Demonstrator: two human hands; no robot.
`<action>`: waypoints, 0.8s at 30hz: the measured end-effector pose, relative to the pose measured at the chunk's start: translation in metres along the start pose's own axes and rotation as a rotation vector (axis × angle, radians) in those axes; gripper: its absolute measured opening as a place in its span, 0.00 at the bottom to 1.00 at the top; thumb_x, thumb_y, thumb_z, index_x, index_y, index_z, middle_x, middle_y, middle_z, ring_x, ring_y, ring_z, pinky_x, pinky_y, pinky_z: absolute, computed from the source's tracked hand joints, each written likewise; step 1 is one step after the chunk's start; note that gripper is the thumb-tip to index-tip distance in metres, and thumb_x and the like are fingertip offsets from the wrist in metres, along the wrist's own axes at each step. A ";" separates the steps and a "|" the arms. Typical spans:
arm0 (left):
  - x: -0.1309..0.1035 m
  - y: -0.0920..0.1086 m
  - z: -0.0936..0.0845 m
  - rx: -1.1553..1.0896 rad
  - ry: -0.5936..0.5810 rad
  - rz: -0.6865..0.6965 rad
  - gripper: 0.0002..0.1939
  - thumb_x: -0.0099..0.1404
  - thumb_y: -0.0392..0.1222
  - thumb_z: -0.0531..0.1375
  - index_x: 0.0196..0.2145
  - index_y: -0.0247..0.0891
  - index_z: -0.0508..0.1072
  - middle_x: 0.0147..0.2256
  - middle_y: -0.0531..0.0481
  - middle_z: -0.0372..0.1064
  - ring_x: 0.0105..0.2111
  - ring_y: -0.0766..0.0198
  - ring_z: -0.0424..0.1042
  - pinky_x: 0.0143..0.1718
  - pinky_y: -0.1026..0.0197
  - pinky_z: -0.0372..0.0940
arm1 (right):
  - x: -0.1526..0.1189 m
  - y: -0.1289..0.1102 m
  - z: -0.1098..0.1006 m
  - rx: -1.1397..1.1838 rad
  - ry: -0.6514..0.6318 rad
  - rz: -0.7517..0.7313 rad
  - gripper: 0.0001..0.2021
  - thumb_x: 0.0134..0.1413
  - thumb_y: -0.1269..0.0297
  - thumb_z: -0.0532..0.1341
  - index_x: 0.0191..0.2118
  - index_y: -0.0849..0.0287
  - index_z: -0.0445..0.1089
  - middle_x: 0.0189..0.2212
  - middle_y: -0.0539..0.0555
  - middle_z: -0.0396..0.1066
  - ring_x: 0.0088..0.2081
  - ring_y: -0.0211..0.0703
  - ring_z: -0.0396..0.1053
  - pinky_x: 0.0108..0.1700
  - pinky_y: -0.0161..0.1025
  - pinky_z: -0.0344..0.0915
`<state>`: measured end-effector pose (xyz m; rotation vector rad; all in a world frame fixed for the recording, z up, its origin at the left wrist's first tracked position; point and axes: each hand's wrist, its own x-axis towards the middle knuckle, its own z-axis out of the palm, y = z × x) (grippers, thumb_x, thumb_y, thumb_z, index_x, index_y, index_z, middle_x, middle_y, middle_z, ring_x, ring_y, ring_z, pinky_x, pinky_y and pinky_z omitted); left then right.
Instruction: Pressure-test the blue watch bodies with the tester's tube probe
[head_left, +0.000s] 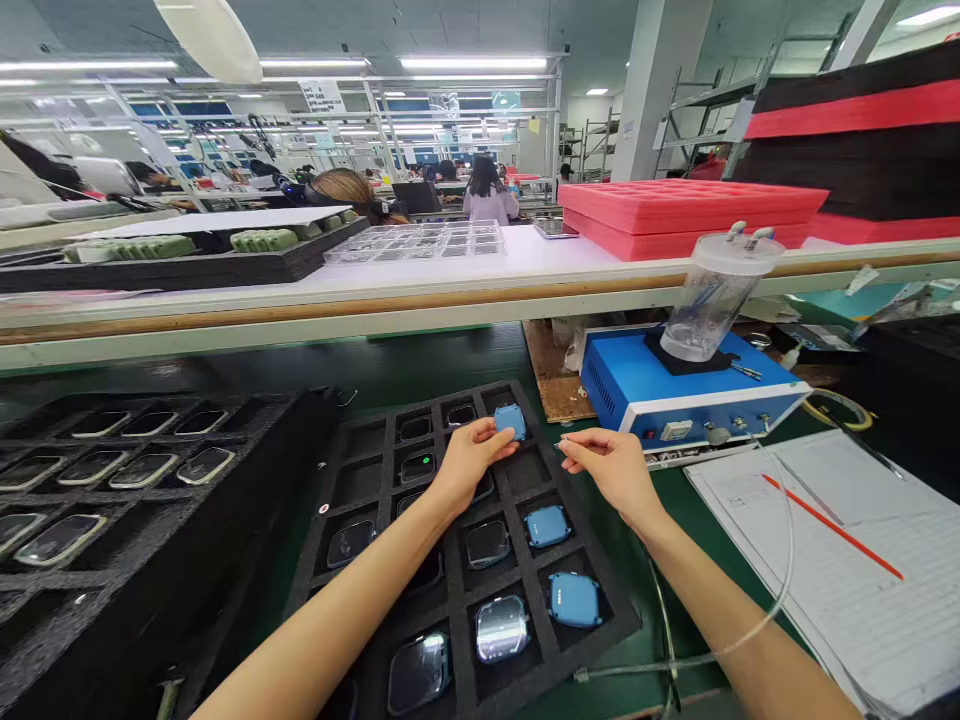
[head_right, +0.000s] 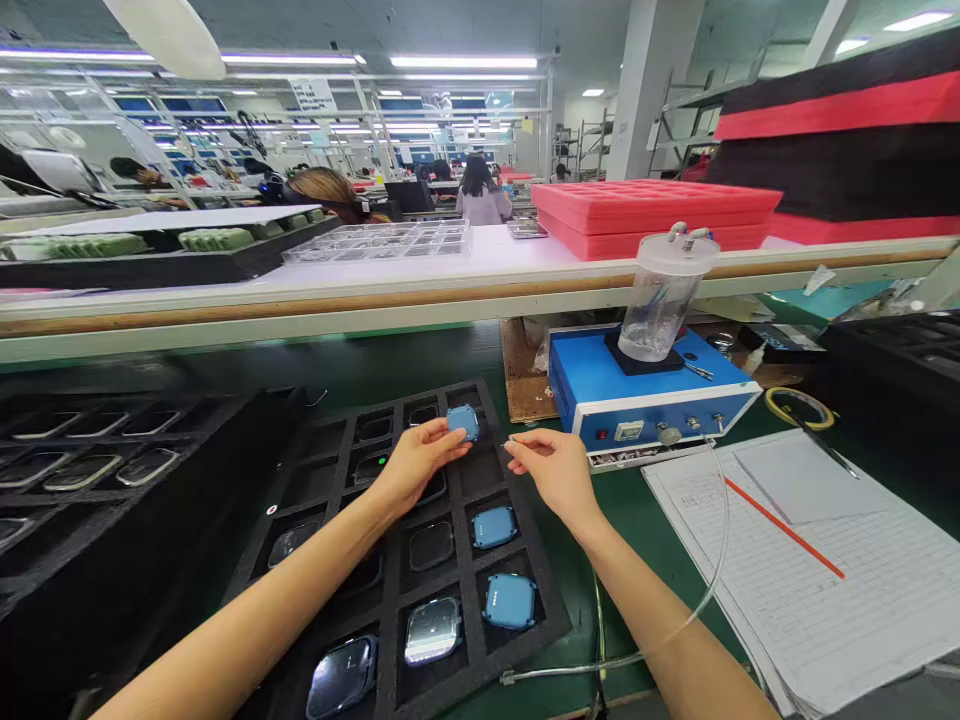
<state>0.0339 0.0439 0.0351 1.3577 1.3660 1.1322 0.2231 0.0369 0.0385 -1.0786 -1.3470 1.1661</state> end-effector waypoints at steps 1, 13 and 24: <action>-0.008 0.000 0.003 -0.083 -0.034 -0.006 0.15 0.57 0.48 0.58 0.38 0.34 0.70 0.39 0.42 0.73 0.39 0.57 0.73 0.42 0.55 0.66 | -0.002 0.001 0.000 0.048 0.009 0.000 0.12 0.42 0.59 0.67 0.30 0.64 0.76 0.22 0.54 0.74 0.23 0.42 0.72 0.28 0.37 0.71; -0.021 -0.003 0.016 -0.352 -0.299 0.003 0.14 0.52 0.39 0.66 0.37 0.34 0.73 0.33 0.50 0.74 0.33 0.64 0.71 0.42 0.60 0.65 | -0.018 -0.001 0.002 0.071 0.036 -0.067 0.09 0.46 0.62 0.65 0.32 0.63 0.75 0.21 0.51 0.73 0.23 0.38 0.70 0.27 0.35 0.71; -0.024 0.001 0.016 -0.273 -0.374 0.022 0.12 0.53 0.39 0.65 0.35 0.34 0.72 0.33 0.50 0.74 0.34 0.63 0.72 0.42 0.60 0.65 | -0.018 -0.003 0.004 0.057 -0.026 0.014 0.11 0.43 0.60 0.66 0.30 0.64 0.75 0.18 0.52 0.72 0.20 0.38 0.69 0.25 0.36 0.70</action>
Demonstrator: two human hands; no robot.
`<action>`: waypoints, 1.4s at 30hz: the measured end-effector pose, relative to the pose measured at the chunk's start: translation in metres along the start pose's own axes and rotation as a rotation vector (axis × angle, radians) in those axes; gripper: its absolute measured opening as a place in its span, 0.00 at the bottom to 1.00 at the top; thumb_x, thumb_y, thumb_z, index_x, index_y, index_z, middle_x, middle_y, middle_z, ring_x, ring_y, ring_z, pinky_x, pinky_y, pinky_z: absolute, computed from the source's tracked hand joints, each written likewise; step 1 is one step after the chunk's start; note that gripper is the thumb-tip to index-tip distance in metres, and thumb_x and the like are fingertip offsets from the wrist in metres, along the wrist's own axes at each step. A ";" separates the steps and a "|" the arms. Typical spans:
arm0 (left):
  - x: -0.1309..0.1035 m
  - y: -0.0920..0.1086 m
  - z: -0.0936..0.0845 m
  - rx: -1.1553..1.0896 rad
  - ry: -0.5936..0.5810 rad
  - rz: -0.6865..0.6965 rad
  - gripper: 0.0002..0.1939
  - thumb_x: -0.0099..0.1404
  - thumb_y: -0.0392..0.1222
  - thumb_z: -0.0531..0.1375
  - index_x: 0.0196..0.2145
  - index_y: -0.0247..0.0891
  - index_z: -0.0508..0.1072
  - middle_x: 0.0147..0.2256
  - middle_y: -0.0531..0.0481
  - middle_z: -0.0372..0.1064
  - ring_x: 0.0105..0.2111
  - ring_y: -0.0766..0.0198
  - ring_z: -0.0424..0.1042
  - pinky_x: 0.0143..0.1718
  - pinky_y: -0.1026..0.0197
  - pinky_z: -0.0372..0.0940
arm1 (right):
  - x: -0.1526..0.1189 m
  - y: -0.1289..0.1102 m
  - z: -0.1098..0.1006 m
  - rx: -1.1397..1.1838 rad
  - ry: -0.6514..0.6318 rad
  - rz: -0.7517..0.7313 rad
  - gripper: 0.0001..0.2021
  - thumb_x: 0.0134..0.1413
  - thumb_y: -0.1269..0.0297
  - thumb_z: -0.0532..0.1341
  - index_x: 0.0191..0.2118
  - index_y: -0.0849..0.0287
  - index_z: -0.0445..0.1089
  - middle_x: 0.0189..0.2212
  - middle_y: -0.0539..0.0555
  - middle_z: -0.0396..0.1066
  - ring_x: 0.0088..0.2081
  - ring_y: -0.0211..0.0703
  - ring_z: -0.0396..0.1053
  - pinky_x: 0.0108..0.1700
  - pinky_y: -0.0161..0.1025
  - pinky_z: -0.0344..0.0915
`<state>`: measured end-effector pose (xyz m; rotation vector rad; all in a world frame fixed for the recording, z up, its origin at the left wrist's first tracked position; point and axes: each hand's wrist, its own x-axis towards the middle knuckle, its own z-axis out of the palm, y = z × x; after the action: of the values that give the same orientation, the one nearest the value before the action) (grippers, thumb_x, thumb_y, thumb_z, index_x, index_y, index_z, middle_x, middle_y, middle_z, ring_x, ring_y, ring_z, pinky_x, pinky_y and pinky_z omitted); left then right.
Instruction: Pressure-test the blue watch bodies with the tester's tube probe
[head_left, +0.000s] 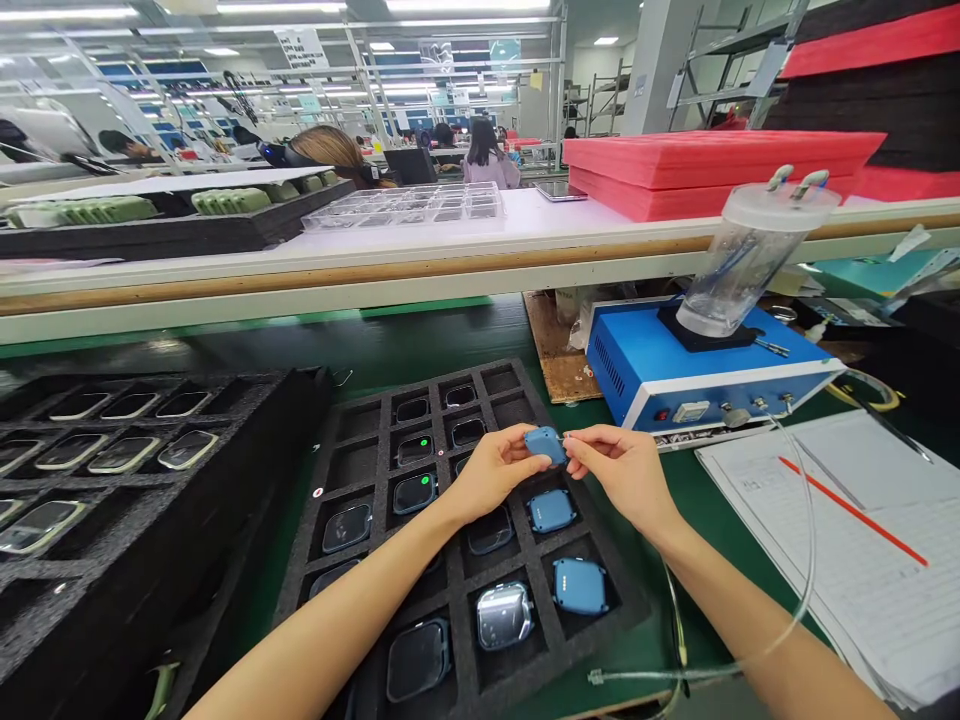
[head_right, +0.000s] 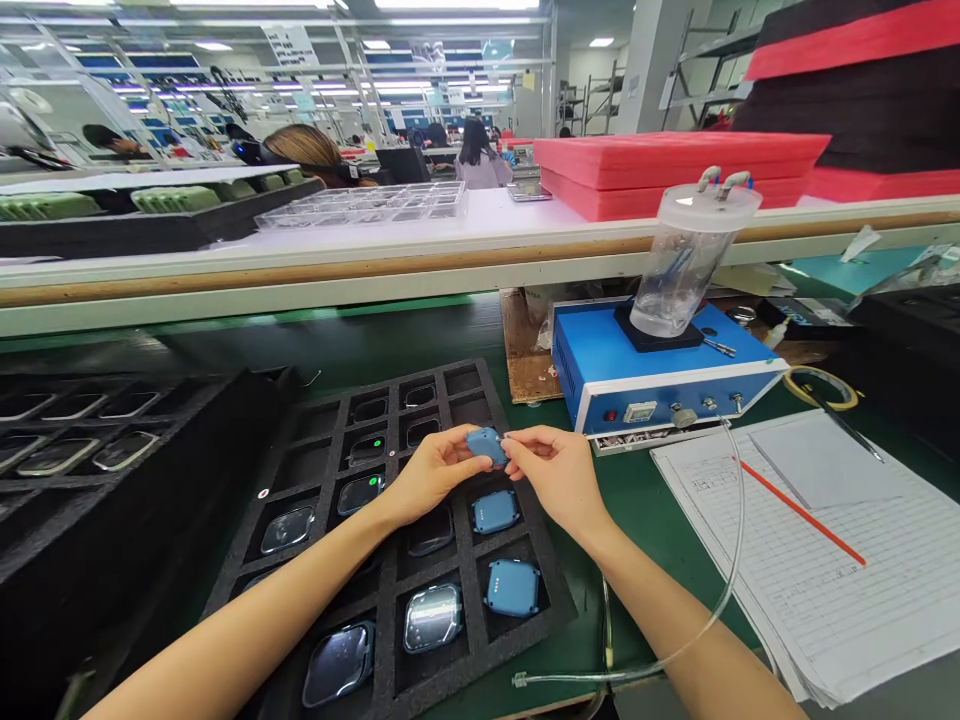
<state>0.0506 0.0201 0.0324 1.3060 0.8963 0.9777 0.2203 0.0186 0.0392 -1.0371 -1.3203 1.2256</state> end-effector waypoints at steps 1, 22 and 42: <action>0.000 0.000 0.000 0.002 0.000 0.001 0.12 0.53 0.39 0.65 0.35 0.34 0.72 0.33 0.50 0.74 0.34 0.63 0.72 0.42 0.60 0.65 | 0.000 0.000 0.000 -0.004 -0.006 0.001 0.11 0.43 0.60 0.66 0.29 0.64 0.75 0.18 0.52 0.72 0.20 0.38 0.69 0.25 0.36 0.70; -0.004 0.000 -0.003 0.067 -0.069 0.002 0.12 0.54 0.42 0.65 0.35 0.34 0.72 0.31 0.50 0.71 0.33 0.63 0.69 0.40 0.60 0.63 | 0.004 -0.002 -0.013 0.127 -0.238 0.154 0.09 0.42 0.63 0.67 0.32 0.61 0.75 0.25 0.50 0.71 0.26 0.34 0.66 0.30 0.33 0.65; -0.008 -0.004 0.000 0.300 -0.048 0.245 0.05 0.54 0.38 0.64 0.32 0.39 0.77 0.39 0.49 0.62 0.42 0.59 0.63 0.48 0.59 0.57 | -0.006 0.008 -0.001 0.415 -0.449 0.227 0.18 0.44 0.59 0.68 0.41 0.64 0.72 0.32 0.57 0.74 0.31 0.44 0.74 0.40 0.45 0.69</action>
<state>0.0477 0.0129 0.0285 1.7183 0.8838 1.0219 0.2214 0.0137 0.0309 -0.6432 -1.2163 1.8923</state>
